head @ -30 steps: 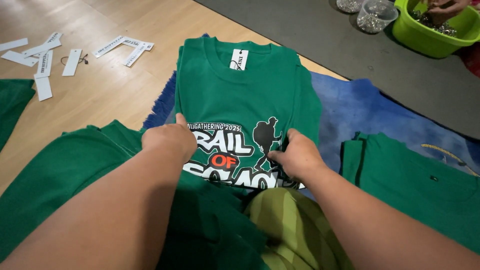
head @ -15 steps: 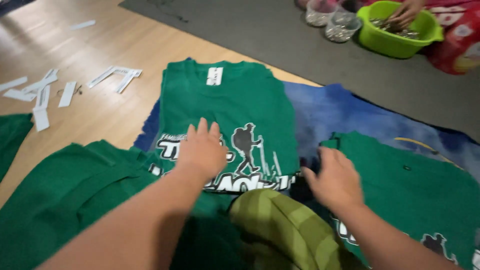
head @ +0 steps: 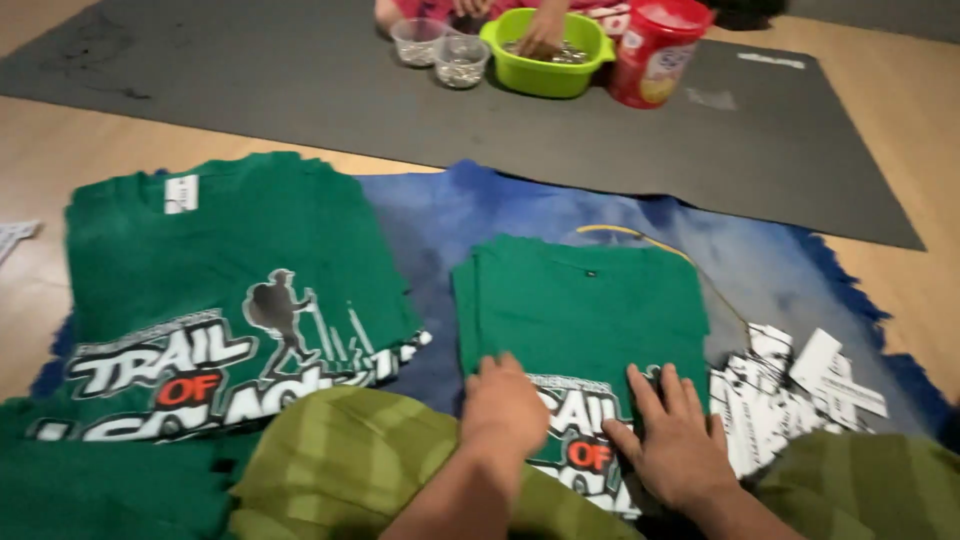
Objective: The person attaches white tags to a stack of green t-shirts using a small metal fastener. They pick up a tag, thread it through the shirt's neckline, and secure it with the fastener before moving the shirt to a completed pile.
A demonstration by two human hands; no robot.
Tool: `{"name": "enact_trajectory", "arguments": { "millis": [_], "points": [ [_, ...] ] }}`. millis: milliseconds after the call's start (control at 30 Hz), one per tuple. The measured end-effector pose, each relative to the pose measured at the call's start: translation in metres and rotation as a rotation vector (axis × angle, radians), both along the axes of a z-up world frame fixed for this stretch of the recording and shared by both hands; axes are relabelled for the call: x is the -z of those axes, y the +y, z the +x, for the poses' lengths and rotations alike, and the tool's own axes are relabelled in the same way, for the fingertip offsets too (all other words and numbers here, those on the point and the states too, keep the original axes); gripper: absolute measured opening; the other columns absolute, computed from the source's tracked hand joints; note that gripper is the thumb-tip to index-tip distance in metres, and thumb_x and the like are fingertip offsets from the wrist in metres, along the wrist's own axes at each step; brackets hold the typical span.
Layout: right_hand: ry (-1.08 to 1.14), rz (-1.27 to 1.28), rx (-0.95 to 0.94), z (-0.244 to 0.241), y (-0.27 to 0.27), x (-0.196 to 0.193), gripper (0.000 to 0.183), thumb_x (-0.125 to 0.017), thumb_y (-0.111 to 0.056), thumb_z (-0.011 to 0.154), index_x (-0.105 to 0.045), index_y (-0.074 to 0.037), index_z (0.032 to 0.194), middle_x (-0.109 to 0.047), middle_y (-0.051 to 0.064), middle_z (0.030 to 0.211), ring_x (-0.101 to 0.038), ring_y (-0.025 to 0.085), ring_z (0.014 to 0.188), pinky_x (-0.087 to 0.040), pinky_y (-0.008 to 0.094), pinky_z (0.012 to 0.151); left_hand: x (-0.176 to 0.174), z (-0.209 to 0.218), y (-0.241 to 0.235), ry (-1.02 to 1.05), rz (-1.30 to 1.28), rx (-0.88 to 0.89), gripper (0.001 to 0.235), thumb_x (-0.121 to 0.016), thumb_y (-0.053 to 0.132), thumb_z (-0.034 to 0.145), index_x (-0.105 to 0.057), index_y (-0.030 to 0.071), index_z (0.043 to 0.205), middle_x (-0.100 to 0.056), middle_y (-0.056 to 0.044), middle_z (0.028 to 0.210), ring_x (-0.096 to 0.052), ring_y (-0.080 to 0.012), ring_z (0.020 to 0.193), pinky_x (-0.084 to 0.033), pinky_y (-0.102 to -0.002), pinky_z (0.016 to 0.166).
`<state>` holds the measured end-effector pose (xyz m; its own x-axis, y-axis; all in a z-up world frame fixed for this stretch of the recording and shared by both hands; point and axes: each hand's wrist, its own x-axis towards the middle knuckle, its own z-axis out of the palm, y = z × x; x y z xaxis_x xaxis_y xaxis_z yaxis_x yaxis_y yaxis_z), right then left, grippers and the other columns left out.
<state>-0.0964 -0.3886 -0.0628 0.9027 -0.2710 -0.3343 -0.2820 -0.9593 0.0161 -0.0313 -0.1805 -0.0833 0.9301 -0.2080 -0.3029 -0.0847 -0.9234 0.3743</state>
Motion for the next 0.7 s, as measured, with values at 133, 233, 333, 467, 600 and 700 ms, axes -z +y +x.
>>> {"name": "enact_trajectory", "arguments": {
  "millis": [133,233,333,467,600,700],
  "points": [
    [-0.103,0.056,0.167,-0.017,-0.016,-0.021,0.085,-0.058,-0.071,0.083,-0.028,-0.043,0.158,-0.032,0.007,0.160,-0.054,0.032,0.134,-0.054,0.046,0.103,-0.044,-0.010,0.019,0.161,-0.191,-0.430,0.037,-0.053,0.003,0.089,-0.049,0.003,0.126,-0.059,-0.022,0.123,-0.065,-0.0413,0.112,-0.053,-0.053,0.101],
    [-0.074,0.006,0.172,-0.013,-0.005,-0.055,0.085,-0.065,-0.073,0.082,-0.041,-0.033,0.153,-0.046,0.003,0.151,-0.059,0.026,0.129,-0.054,0.041,0.103,-0.043,-0.008,0.024,0.202,-0.165,-0.419,0.037,-0.058,0.012,0.088,-0.056,-0.001,0.121,-0.070,-0.021,0.118,-0.071,-0.0355,0.110,-0.056,-0.044,0.099],
    [0.043,-0.004,0.296,-0.016,-0.002,-0.070,0.078,-0.061,-0.074,0.085,-0.045,-0.033,0.150,-0.051,0.003,0.145,-0.061,0.023,0.128,-0.060,0.042,0.095,-0.051,-0.016,0.020,0.230,-0.025,-0.345,0.033,-0.067,0.017,0.088,-0.064,-0.002,0.114,-0.074,-0.018,0.110,-0.073,-0.0300,0.102,-0.059,-0.041,0.093],
    [0.024,0.083,0.422,-0.017,-0.020,-0.060,0.080,-0.064,-0.065,0.088,-0.036,-0.026,0.152,-0.059,0.007,0.134,-0.071,0.025,0.114,-0.059,0.044,0.091,-0.033,-0.017,0.019,0.128,0.039,-0.320,0.032,-0.059,0.018,0.091,-0.060,0.002,0.119,-0.068,-0.019,0.118,-0.069,-0.0326,0.108,-0.056,-0.044,0.096],
    [0.074,0.148,0.497,-0.016,-0.020,-0.077,0.070,-0.069,-0.047,0.091,-0.039,-0.017,0.146,-0.079,0.006,0.110,-0.078,0.023,0.103,-0.058,0.040,0.086,-0.050,-0.023,0.022,0.063,-0.152,-0.480,0.025,-0.053,0.017,0.090,-0.064,0.008,0.110,-0.066,-0.015,0.120,-0.068,-0.0363,0.109,-0.055,-0.047,0.096],
    [0.112,0.198,0.506,-0.018,-0.019,-0.086,0.049,-0.067,-0.049,0.091,-0.061,-0.014,0.126,-0.082,0.004,0.095,-0.079,0.018,0.080,-0.058,0.034,0.078,-0.067,-0.023,0.029,0.159,-0.251,-0.459,0.026,-0.054,0.028,0.100,-0.060,0.006,0.115,-0.073,-0.014,0.115,-0.071,-0.0320,0.108,-0.055,-0.045,0.096]
  ]
}}
